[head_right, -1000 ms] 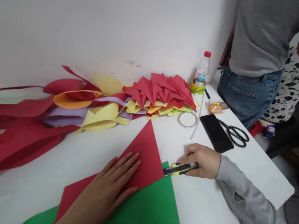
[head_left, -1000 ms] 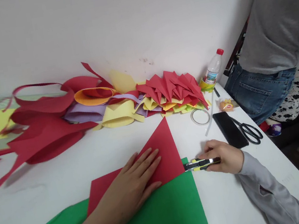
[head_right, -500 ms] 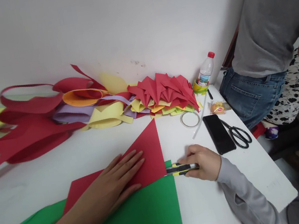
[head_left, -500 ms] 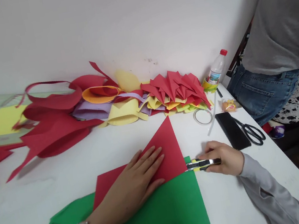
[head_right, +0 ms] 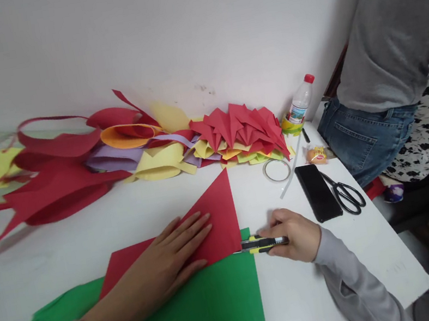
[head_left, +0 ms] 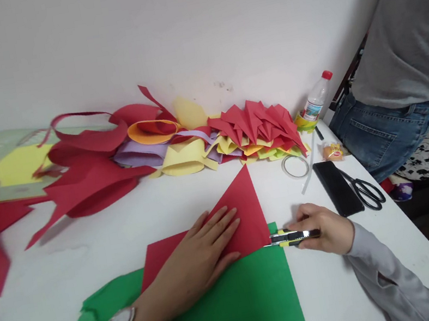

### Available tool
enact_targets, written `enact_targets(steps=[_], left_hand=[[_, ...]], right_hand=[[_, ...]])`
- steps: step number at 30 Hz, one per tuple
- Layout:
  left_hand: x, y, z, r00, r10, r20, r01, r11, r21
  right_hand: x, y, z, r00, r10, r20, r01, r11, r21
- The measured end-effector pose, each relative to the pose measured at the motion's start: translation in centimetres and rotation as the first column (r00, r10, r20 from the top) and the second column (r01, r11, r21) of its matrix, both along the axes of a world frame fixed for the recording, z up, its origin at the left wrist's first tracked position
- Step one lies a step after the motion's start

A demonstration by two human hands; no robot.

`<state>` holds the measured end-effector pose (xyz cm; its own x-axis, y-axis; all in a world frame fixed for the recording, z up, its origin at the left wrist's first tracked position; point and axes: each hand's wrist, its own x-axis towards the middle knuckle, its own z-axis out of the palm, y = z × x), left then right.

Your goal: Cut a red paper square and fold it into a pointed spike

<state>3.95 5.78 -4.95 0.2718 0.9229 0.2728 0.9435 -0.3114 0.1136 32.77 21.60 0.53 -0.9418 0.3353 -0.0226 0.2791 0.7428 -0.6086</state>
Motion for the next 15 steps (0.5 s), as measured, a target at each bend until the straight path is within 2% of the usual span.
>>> enact_targets(steps=[5,11,15], left_hand=[[0.03,0.00,0.11,1.000,0.005,-0.014,-0.005,1.000,0.003],[0.15,0.01,0.41,1.000,0.007,-0.014,-0.007,1.000,-0.015],[0.19,0.00,0.43,1.000,0.009,-0.007,-0.009,1.000,-0.029]], right_hand=[[0.46,0.41,0.48,0.999,0.000,0.049,0.000,1.000,-0.005],[0.15,0.09,0.36,0.999,-0.033,0.023,0.032,0.999,0.035],[0.15,-0.05,0.38,0.999,-0.016,0.033,0.016,1.000,0.009]])
